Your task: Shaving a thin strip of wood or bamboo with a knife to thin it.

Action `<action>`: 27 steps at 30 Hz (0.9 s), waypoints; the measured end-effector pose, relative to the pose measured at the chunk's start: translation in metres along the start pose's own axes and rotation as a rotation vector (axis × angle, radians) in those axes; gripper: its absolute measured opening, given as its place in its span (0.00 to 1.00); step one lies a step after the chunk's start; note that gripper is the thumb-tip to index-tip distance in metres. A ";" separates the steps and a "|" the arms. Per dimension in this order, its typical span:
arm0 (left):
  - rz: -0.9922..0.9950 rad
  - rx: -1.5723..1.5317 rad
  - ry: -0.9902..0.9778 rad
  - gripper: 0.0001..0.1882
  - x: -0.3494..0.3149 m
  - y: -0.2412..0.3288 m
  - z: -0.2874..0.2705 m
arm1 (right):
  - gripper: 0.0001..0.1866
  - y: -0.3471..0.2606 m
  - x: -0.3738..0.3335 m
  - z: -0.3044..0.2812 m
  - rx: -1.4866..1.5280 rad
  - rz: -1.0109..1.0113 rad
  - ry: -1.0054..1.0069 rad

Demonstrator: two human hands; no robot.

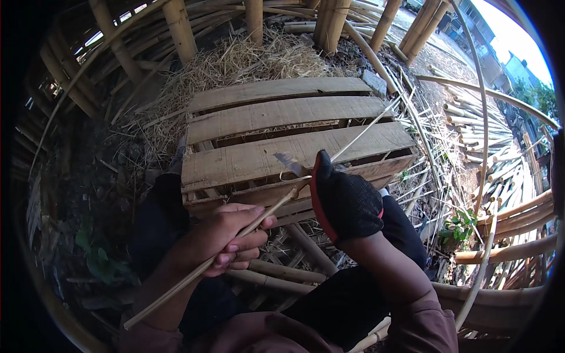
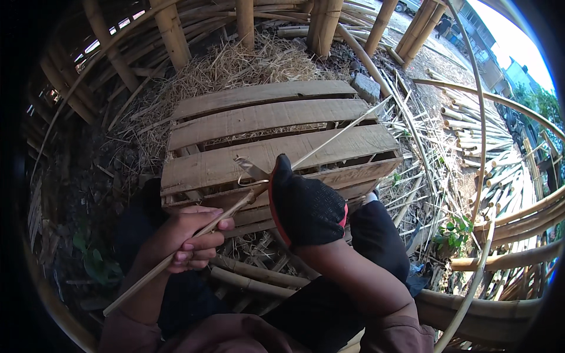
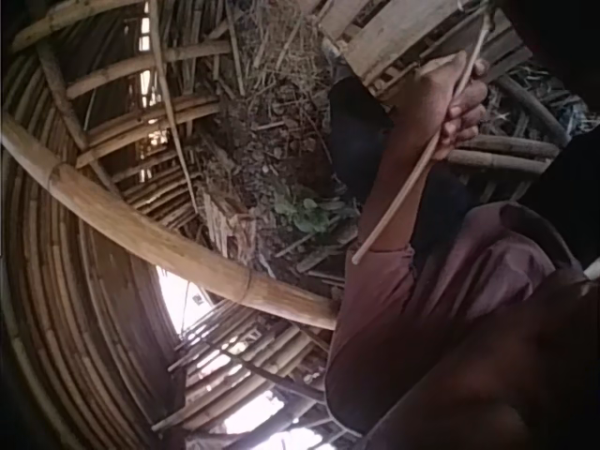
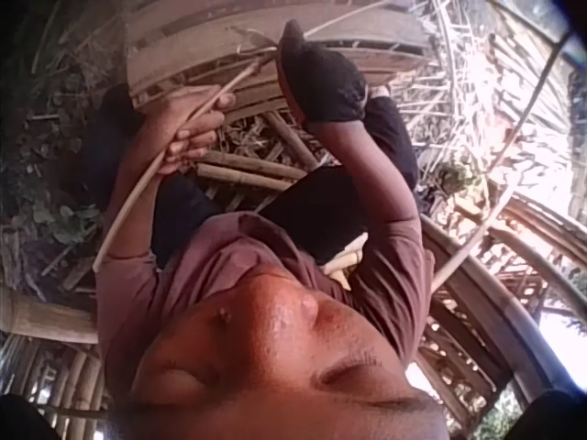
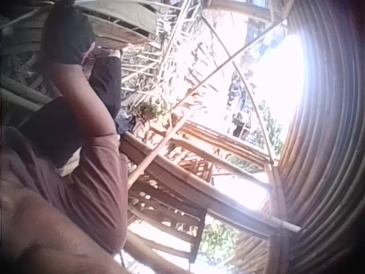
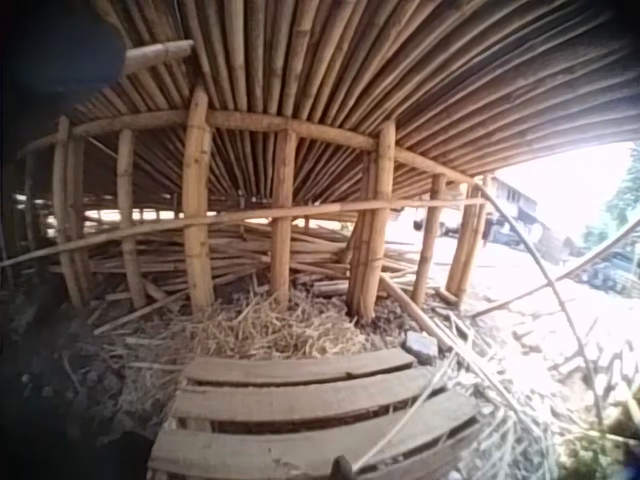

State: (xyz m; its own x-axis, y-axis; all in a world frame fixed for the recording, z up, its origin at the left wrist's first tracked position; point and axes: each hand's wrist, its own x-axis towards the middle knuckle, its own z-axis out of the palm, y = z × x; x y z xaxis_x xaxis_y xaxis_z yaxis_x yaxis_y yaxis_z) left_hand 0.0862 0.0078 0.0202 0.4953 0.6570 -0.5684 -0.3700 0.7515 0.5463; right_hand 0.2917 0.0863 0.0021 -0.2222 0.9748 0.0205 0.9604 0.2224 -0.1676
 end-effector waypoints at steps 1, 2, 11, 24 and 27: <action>-0.006 0.001 0.001 0.14 0.001 -0.001 0.003 | 0.31 0.000 -0.004 0.004 0.030 -0.031 0.009; 0.003 -0.005 0.009 0.14 -0.003 -0.002 0.006 | 0.32 0.007 0.006 -0.001 0.015 0.009 0.003; 0.014 0.016 0.011 0.14 0.003 -0.003 0.013 | 0.25 0.005 -0.013 0.015 -0.121 -0.137 0.115; 0.016 0.004 0.010 0.14 -0.005 -0.005 0.005 | 0.24 0.003 0.001 -0.011 -0.021 -0.078 -0.057; 0.012 0.010 0.003 0.14 -0.002 -0.002 0.000 | 0.29 0.031 0.035 -0.013 -0.095 0.054 0.094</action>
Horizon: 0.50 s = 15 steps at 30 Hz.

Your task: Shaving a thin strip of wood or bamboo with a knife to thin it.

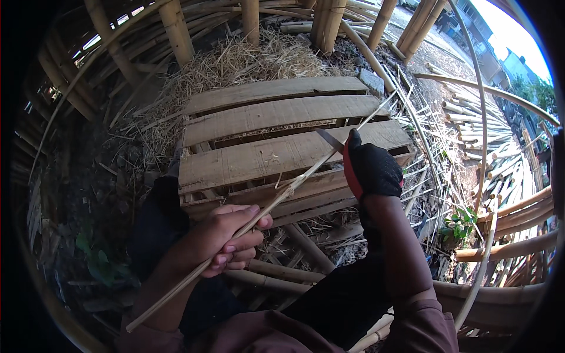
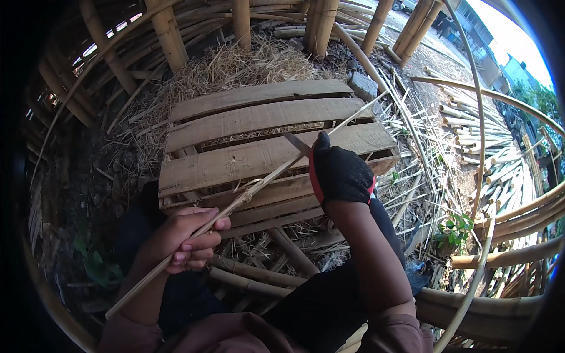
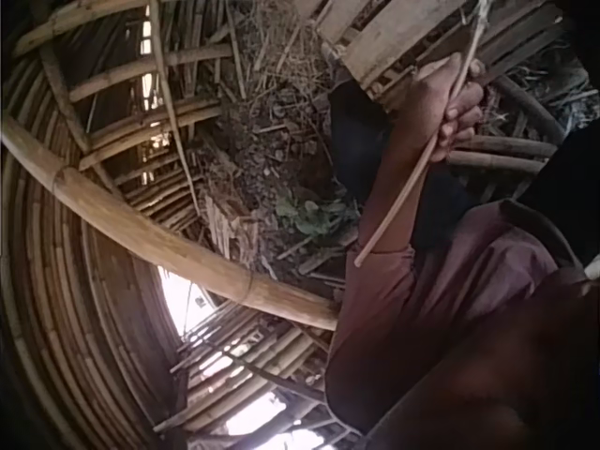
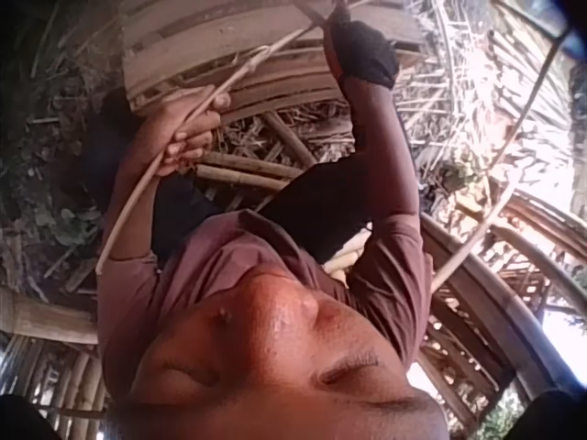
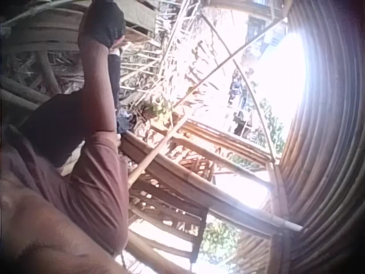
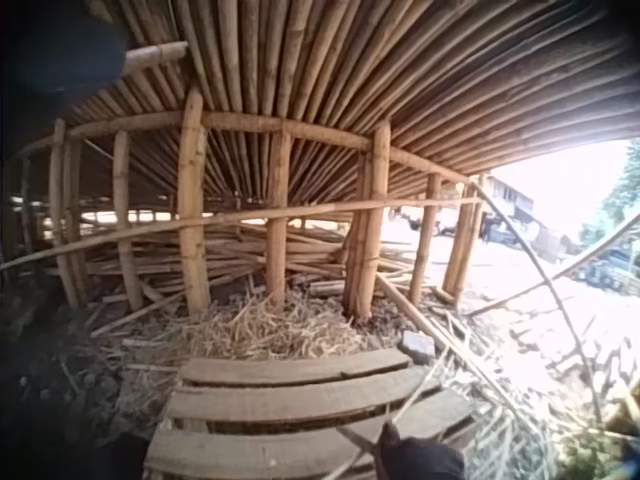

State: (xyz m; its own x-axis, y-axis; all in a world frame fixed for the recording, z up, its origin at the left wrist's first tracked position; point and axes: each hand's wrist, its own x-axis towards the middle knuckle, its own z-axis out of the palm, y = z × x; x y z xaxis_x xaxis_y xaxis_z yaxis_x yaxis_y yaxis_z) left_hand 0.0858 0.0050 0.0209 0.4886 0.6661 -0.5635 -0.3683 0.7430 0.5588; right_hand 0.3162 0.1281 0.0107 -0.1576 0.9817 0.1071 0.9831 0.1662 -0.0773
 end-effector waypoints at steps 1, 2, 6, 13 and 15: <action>0.004 -0.001 -0.004 0.14 0.000 0.000 0.002 | 0.28 0.001 -0.001 0.002 0.009 0.088 -0.018; -0.002 0.010 0.004 0.14 0.001 0.000 0.005 | 0.28 -0.002 -0.004 0.004 0.018 0.176 -0.037; -0.027 0.067 0.040 0.14 -0.003 -0.001 0.003 | 0.25 -0.038 -0.045 0.003 0.087 -0.202 -0.222; 0.014 -0.026 -0.006 0.14 -0.001 0.001 -0.007 | 0.26 0.011 -0.010 -0.001 0.543 -0.299 -0.010; -0.006 -0.003 -0.047 0.14 -0.002 -0.001 -0.011 | 0.29 0.002 -0.010 -0.003 0.459 -0.274 -0.118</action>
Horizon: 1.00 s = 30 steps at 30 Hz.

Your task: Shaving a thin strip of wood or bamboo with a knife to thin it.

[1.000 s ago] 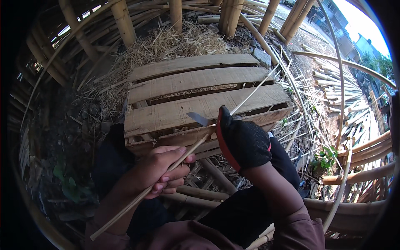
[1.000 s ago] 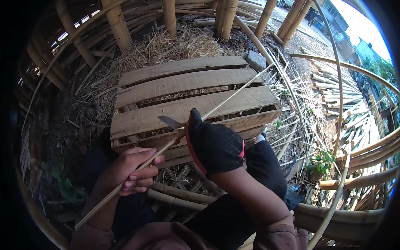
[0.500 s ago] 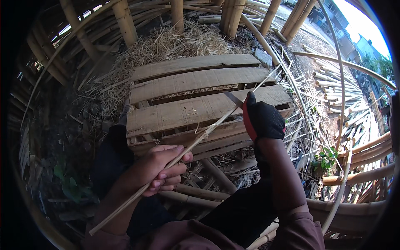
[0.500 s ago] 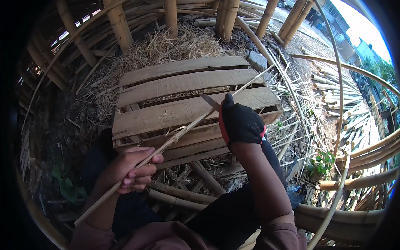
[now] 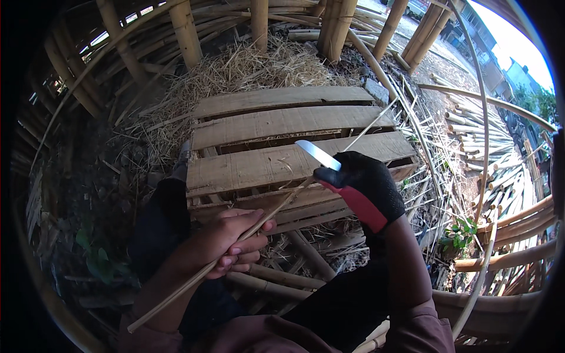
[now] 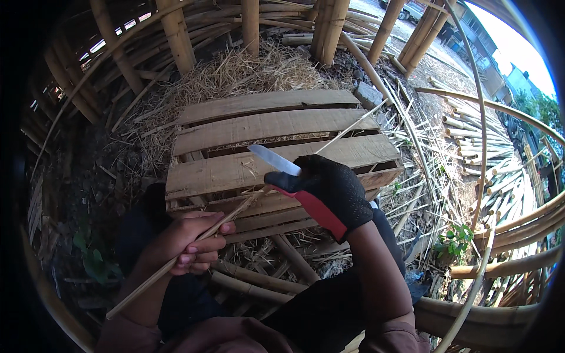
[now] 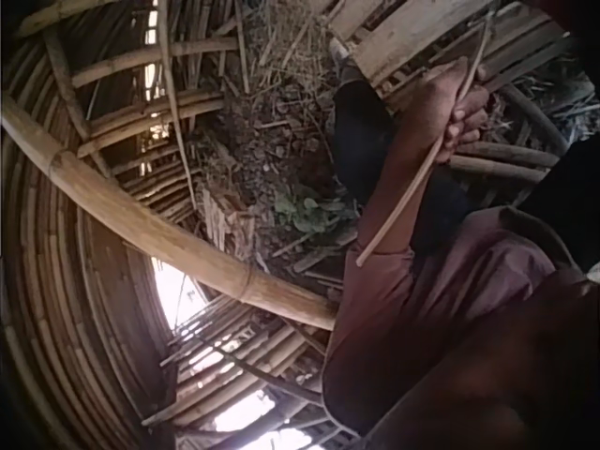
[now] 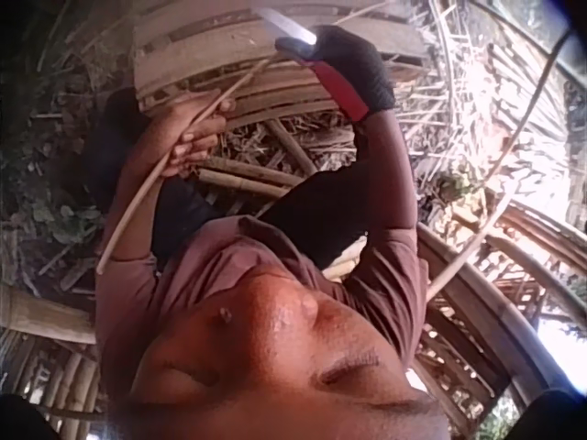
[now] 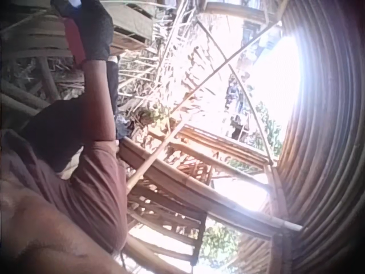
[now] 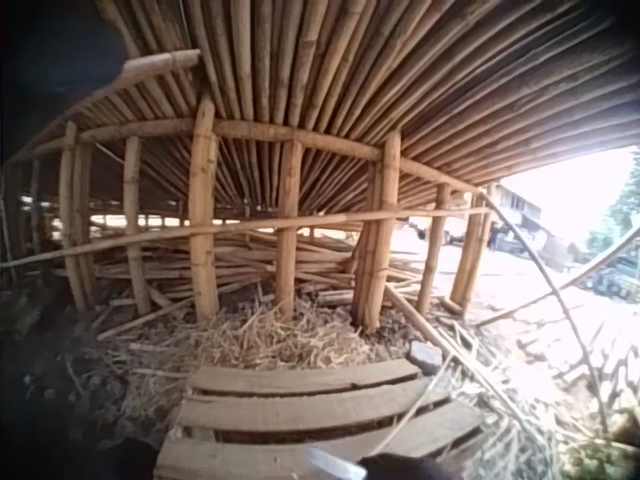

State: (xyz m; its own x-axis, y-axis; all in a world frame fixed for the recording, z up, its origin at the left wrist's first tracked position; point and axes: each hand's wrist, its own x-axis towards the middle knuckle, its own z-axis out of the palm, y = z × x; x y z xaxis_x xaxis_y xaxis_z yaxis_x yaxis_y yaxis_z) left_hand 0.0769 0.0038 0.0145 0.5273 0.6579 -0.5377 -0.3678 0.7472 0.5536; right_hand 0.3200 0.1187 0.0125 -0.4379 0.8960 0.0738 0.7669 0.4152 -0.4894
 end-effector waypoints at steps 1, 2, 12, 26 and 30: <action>0.002 0.001 0.000 0.14 0.000 0.001 0.000 | 0.31 -0.006 0.001 0.002 -0.063 0.059 -0.112; 0.002 0.006 0.014 0.14 0.000 0.000 0.000 | 0.35 -0.012 -0.002 0.004 0.035 0.067 -0.102; -0.001 0.048 0.086 0.15 0.003 -0.003 0.005 | 0.14 -0.022 -0.009 0.004 0.385 -0.096 -0.276; 0.016 0.063 0.094 0.16 -0.003 -0.002 0.006 | 0.27 -0.004 -0.012 0.007 0.588 -0.065 -0.480; 0.018 0.057 0.077 0.16 -0.004 -0.001 0.004 | 0.19 0.004 -0.013 0.012 0.686 0.076 -0.538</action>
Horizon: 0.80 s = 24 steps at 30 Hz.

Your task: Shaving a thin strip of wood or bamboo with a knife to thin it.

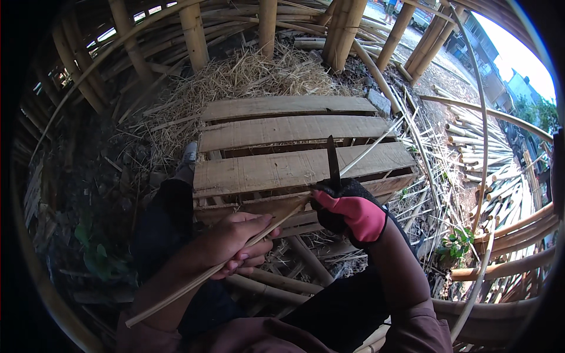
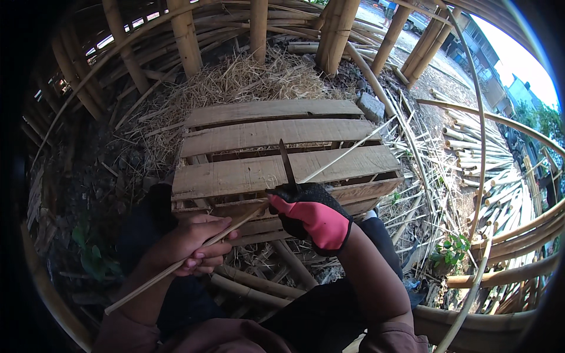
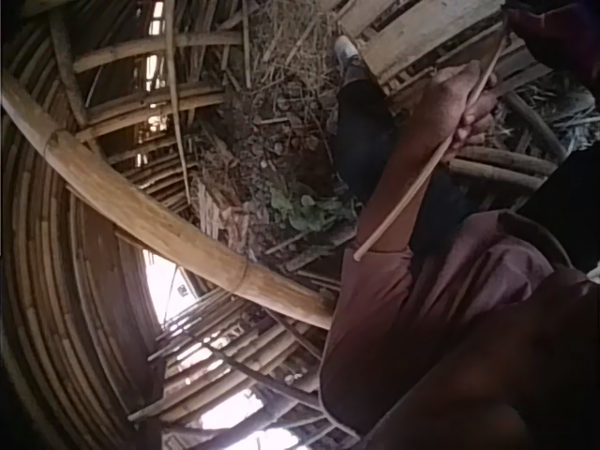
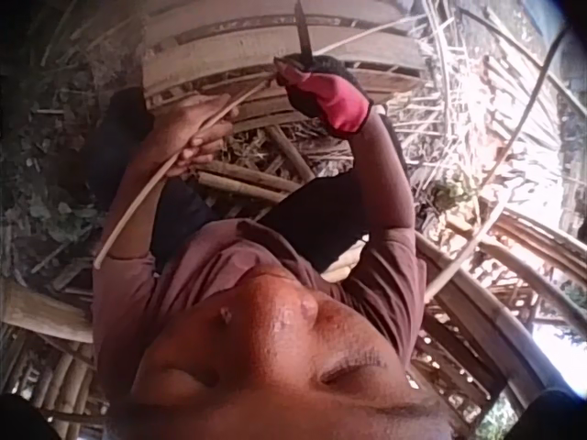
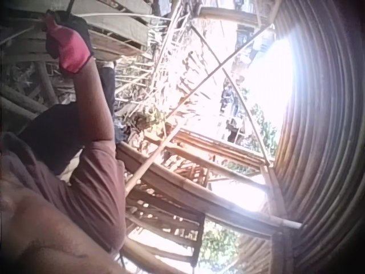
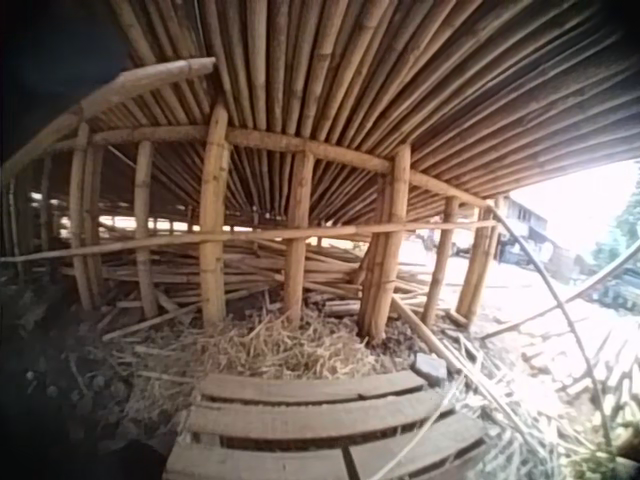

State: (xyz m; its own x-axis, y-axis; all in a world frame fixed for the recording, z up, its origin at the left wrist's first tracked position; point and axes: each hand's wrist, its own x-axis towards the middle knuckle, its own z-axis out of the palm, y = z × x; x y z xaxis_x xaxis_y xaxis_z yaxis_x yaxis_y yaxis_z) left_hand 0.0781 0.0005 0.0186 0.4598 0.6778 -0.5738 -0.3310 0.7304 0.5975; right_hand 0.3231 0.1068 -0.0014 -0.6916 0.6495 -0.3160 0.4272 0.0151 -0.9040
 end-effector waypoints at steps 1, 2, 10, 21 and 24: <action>0.000 -0.001 -0.004 0.16 0.000 0.000 -0.001 | 0.19 -0.002 -0.002 0.003 -0.002 0.002 0.002; 0.001 -0.001 -0.011 0.16 -0.001 0.001 -0.002 | 0.15 -0.007 -0.004 0.008 0.217 0.079 0.052; 0.070 0.029 -0.106 0.19 -0.005 -0.001 -0.001 | 0.16 0.017 -0.014 0.029 1.112 -0.201 0.094; 0.226 0.127 -0.045 0.18 -0.013 0.010 -0.009 | 0.30 0.052 -0.016 -0.004 0.651 -0.353 0.210; 0.282 -0.008 0.108 0.16 -0.019 0.015 -0.008 | 0.23 0.057 -0.009 -0.025 0.701 -0.475 -0.049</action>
State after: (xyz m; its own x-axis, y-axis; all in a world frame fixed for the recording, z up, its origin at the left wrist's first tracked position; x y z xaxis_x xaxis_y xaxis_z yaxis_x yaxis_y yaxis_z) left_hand 0.0576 -0.0007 0.0341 0.2589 0.8588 -0.4420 -0.4401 0.5123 0.7375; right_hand 0.3686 0.1210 -0.0431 -0.7376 0.6595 0.1451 -0.3636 -0.2069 -0.9083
